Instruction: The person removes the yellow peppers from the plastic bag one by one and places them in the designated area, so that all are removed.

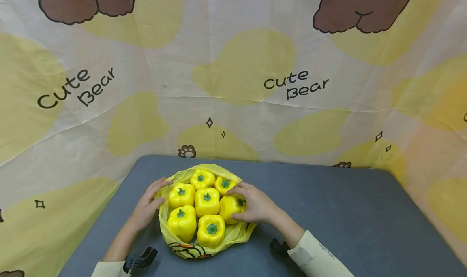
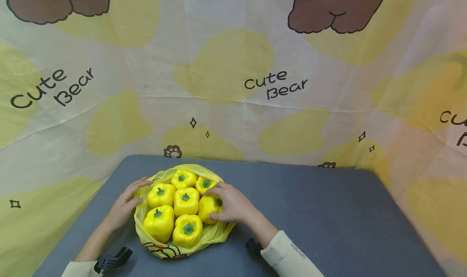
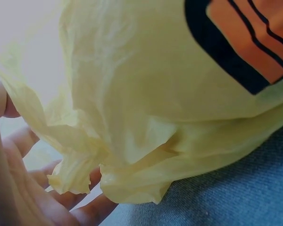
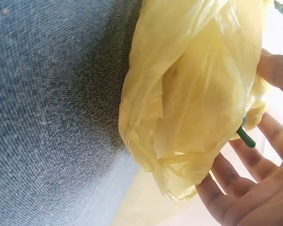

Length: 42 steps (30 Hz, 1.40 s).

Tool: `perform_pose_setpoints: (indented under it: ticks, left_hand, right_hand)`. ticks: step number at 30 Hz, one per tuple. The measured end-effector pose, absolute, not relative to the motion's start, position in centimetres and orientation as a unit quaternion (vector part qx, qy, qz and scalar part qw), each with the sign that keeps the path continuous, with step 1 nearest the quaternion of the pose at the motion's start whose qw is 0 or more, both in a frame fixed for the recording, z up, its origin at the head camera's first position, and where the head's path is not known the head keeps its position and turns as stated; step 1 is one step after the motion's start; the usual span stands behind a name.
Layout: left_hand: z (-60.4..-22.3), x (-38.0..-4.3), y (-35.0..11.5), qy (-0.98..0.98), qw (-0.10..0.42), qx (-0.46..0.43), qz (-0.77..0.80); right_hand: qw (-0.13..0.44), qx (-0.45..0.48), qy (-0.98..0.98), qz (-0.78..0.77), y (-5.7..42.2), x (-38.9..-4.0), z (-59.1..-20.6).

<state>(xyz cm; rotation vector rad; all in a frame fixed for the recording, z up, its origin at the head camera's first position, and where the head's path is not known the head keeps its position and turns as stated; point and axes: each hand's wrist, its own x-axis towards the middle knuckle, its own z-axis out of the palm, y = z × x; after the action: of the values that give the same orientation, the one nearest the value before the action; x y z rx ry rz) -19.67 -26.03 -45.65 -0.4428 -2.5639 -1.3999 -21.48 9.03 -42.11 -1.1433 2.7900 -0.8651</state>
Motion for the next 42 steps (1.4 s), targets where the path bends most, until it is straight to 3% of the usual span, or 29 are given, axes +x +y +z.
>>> perform_pose_setpoints:
  ticks: [10, 42]
  left_hand:
    - [-45.7, -19.4, -26.0, -0.864, 0.086, -0.143, -0.475]
    - [-45.6, -19.0, -26.0, -0.867, 0.122, -0.158, -0.456]
  right_hand:
    - [0.006, -0.352, 0.893, -0.281, 8.9, -21.6, -41.8]
    - [-0.084, -0.361, 0.87, -0.325, 10.5, -20.8, -38.0]
